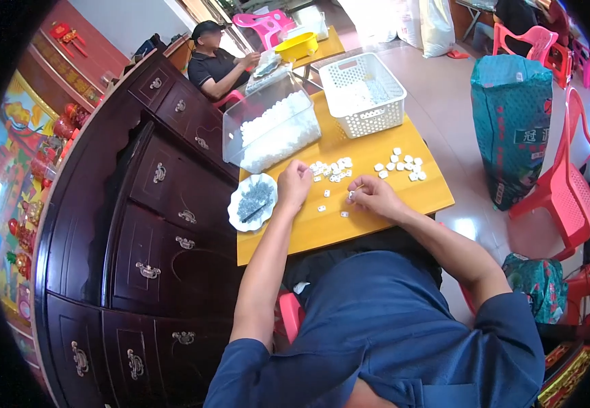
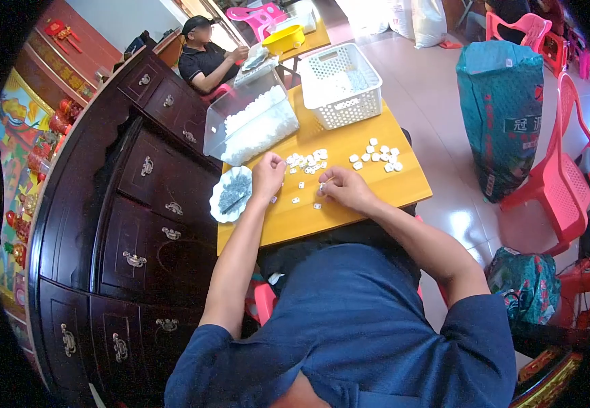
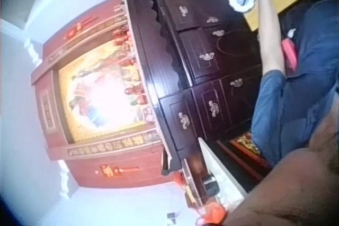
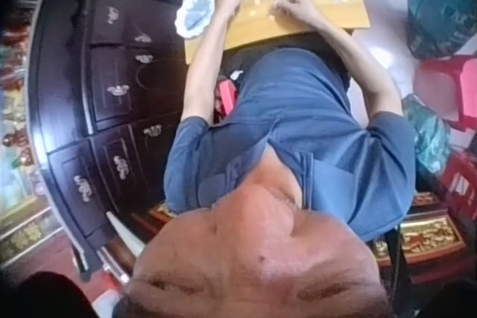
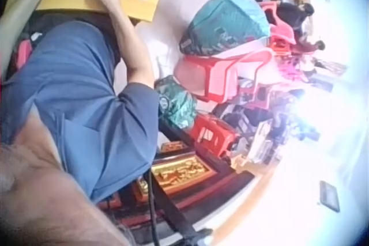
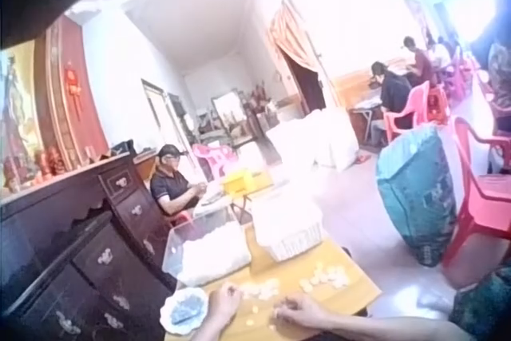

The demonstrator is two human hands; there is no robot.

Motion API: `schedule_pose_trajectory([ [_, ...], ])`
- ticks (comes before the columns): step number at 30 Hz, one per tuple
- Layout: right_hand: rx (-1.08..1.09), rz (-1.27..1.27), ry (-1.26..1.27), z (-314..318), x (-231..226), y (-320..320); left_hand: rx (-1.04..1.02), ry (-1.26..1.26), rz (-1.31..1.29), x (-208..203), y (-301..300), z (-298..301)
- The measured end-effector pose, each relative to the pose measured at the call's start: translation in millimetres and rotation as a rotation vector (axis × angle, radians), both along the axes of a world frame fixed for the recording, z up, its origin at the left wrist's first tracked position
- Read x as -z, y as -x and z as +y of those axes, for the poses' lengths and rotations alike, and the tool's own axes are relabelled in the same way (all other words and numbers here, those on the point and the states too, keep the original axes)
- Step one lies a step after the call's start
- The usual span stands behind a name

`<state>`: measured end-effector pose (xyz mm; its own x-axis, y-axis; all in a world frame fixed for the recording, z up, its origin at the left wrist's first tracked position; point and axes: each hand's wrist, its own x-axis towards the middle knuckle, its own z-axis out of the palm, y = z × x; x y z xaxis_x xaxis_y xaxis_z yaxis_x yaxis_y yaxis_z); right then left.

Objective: Assembling small white plastic components by manually inserting metal pins into them.

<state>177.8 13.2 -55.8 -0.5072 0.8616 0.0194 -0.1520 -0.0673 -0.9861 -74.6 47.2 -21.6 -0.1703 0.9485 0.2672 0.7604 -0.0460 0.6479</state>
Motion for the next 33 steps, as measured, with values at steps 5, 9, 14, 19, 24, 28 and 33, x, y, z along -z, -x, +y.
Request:
schedule_pose_trajectory([
  [5,-0.003,0.067,0.041,1.3,3.5,-1.7,0.033,-0.035,-0.208,-7.8,2.6,-25.1],
  [9,-0.016,0.091,0.006,1.9,4.2,-3.9,0.092,0.081,-0.551,-6.6,-8.1,-49.5],
  [14,-0.008,0.081,-0.01,-0.6,-3.4,-3.1,0.211,0.131,-0.737,-2.7,-33.4,-76.8],
  [19,-0.025,0.038,0.03,-8.1,-12.0,1.2,0.258,0.073,-0.697,8.7,-40.9,-88.9],
  [24,-0.067,0.045,0.04,-9.9,-10.3,3.6,0.329,0.019,-0.608,20.0,-37.8,-89.7],
  [28,-0.078,0.092,0.022,-11.2,-7.0,4.5,0.347,-0.019,-0.607,20.0,-41.6,-91.1],
  [33,-0.07,0.074,0.026,-11.9,-6.1,5.4,0.368,-0.032,-0.595,20.4,-44.1,-92.8],
])
